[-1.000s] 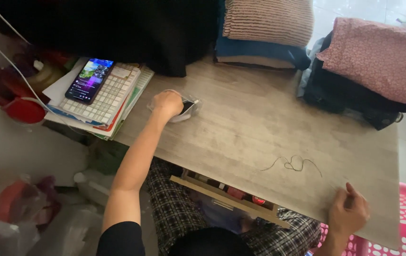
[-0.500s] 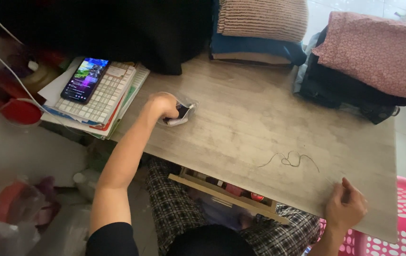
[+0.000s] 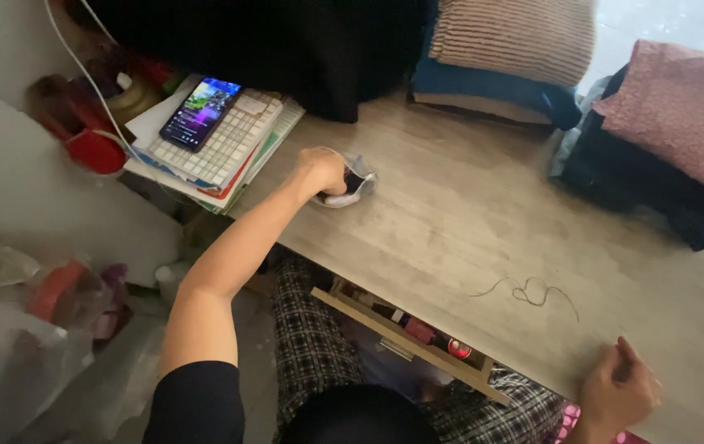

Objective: A person attempts to thread a needle with black thread while sitting at a desk with laundry nearby.

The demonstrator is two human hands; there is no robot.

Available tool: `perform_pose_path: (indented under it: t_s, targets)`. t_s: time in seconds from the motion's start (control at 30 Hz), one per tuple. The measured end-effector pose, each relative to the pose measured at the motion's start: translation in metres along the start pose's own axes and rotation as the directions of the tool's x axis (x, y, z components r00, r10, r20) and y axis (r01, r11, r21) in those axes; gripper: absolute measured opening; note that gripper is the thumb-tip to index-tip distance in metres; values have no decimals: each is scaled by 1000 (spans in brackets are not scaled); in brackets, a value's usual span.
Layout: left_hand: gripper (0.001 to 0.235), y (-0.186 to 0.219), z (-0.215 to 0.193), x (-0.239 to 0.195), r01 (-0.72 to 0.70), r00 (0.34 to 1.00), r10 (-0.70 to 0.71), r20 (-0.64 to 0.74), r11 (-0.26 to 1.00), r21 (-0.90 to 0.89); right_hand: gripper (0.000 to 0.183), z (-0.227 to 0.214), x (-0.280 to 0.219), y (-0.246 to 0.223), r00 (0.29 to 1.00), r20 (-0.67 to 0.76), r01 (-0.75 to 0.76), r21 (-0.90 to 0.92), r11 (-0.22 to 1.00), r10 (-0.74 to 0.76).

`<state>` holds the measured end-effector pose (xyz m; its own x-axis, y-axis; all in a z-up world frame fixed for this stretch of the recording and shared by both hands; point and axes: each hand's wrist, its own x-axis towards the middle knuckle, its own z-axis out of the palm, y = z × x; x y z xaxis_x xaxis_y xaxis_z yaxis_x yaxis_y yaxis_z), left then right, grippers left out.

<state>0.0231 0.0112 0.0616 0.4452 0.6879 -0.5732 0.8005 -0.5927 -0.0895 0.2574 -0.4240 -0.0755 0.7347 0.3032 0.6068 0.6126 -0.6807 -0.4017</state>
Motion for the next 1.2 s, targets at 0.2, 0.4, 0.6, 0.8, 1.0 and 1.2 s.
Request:
perform_pose_path:
  t_s: [0.2,0.4,0.6,0.8,1.0,1.2]
  targets:
    - [21,-1,1,11,36,999,-36,8,999,39,17,-4,2,-4,1000,26,12,-14,1000,-12]
    - [29,-1,5,17,2,999,-2,-49,1000,4,17,-18,36,-57,961,-96,264,48,963,-258]
    - [28,2,23,26,-26,989,27,-144,1000,3,11,-19,70,-157,901,-90,429,334,839,-425]
    - [38,-8,32,22,-104,966,58,-252,980,-171,19,-3,72,-235,837,55,435,538,722,-545]
    - [26,-20,51,34,-181,892,72,-446,962,-206,14,24,68,-293,692,115,519,607,602,-712]
    - [18,-24,52,-1,-244,829,60,-555,934,-262,9,70,62,-325,622,157,529,639,559,-767]
